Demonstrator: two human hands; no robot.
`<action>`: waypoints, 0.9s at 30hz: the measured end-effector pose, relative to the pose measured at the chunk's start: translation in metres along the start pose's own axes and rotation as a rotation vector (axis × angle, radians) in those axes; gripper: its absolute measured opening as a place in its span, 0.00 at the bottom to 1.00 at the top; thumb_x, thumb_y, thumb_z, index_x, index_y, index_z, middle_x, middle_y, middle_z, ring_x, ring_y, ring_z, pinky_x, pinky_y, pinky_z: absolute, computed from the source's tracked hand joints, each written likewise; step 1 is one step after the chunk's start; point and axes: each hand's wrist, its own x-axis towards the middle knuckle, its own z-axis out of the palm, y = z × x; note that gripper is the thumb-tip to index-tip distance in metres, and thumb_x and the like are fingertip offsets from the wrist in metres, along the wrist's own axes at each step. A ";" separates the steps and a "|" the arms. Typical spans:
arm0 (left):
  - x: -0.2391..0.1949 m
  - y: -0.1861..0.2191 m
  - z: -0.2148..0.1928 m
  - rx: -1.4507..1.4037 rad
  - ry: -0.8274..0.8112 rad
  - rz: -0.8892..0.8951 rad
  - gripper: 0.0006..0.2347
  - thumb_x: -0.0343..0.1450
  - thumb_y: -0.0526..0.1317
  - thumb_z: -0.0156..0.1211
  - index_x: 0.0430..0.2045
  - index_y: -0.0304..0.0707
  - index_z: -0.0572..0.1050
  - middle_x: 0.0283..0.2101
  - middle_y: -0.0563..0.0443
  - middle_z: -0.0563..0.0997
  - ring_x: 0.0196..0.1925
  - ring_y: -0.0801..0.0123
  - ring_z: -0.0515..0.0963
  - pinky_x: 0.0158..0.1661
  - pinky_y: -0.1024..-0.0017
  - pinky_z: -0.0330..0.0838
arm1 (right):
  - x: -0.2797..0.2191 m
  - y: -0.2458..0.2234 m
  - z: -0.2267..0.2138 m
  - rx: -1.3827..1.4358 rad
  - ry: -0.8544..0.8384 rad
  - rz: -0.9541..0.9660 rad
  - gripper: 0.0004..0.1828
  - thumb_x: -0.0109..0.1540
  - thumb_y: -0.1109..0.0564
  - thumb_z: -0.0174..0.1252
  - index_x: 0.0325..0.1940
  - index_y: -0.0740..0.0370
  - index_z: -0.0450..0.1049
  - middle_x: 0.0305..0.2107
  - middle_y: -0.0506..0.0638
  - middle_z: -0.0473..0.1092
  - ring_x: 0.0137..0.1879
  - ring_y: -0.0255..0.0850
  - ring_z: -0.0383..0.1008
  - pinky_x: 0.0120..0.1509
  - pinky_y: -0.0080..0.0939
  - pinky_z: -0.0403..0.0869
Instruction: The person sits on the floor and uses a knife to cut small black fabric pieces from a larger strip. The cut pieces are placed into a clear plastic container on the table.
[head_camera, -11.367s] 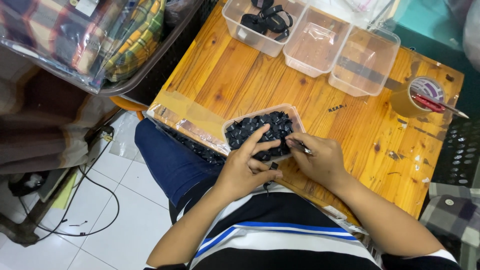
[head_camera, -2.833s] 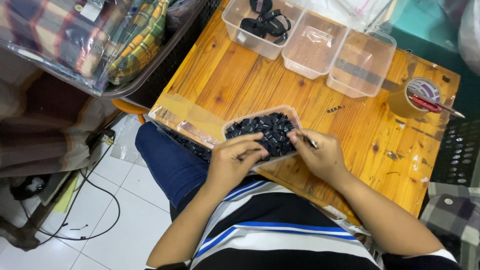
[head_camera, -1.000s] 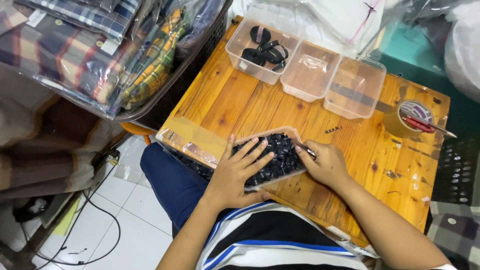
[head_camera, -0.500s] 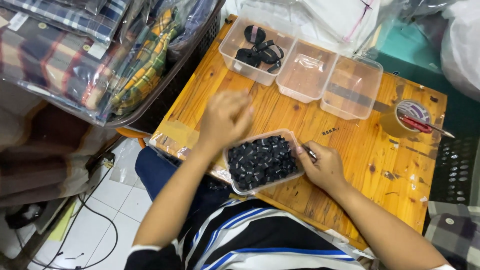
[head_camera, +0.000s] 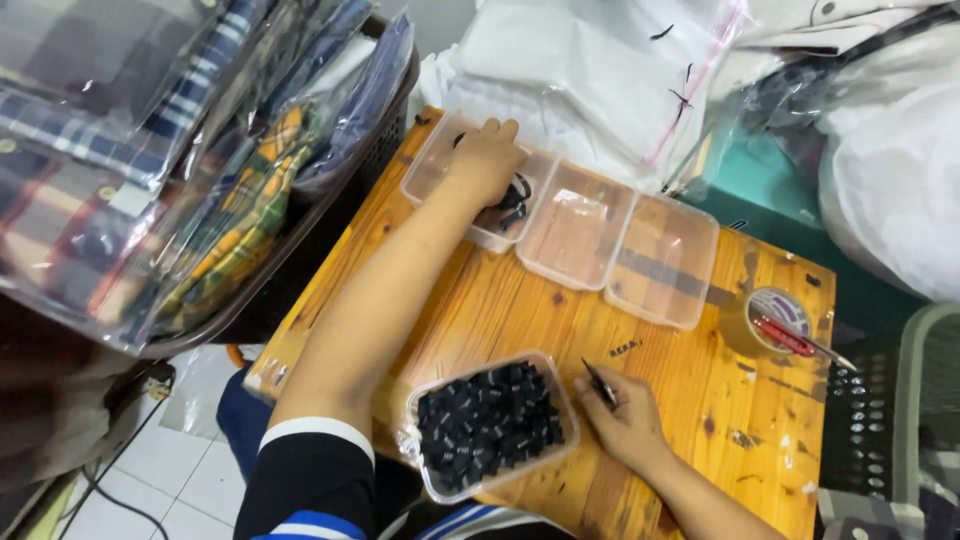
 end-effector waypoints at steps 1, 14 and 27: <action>0.001 0.004 -0.007 -0.001 -0.002 0.002 0.12 0.58 0.26 0.47 0.30 0.41 0.73 0.42 0.47 0.63 0.45 0.55 0.62 0.37 0.64 0.66 | 0.001 0.002 -0.001 0.000 0.001 0.003 0.12 0.55 0.51 0.50 0.19 0.56 0.69 0.11 0.39 0.62 0.17 0.29 0.58 0.21 0.31 0.55; 0.007 -0.004 0.002 0.273 -0.012 0.116 0.14 0.56 0.44 0.57 0.32 0.40 0.73 0.49 0.47 0.60 0.48 0.60 0.59 0.39 0.70 0.62 | 0.005 0.005 -0.001 -0.011 -0.096 -0.050 0.18 0.54 0.54 0.51 0.12 0.55 0.55 0.07 0.40 0.52 0.13 0.30 0.53 0.19 0.32 0.53; -0.095 -0.006 -0.021 -1.075 0.674 0.000 0.15 0.54 0.38 0.64 0.31 0.35 0.72 0.38 0.50 0.74 0.42 0.69 0.73 0.43 0.77 0.65 | 0.002 0.000 -0.002 0.000 -0.113 0.016 0.12 0.53 0.52 0.53 0.17 0.56 0.68 0.08 0.39 0.61 0.15 0.27 0.58 0.20 0.31 0.57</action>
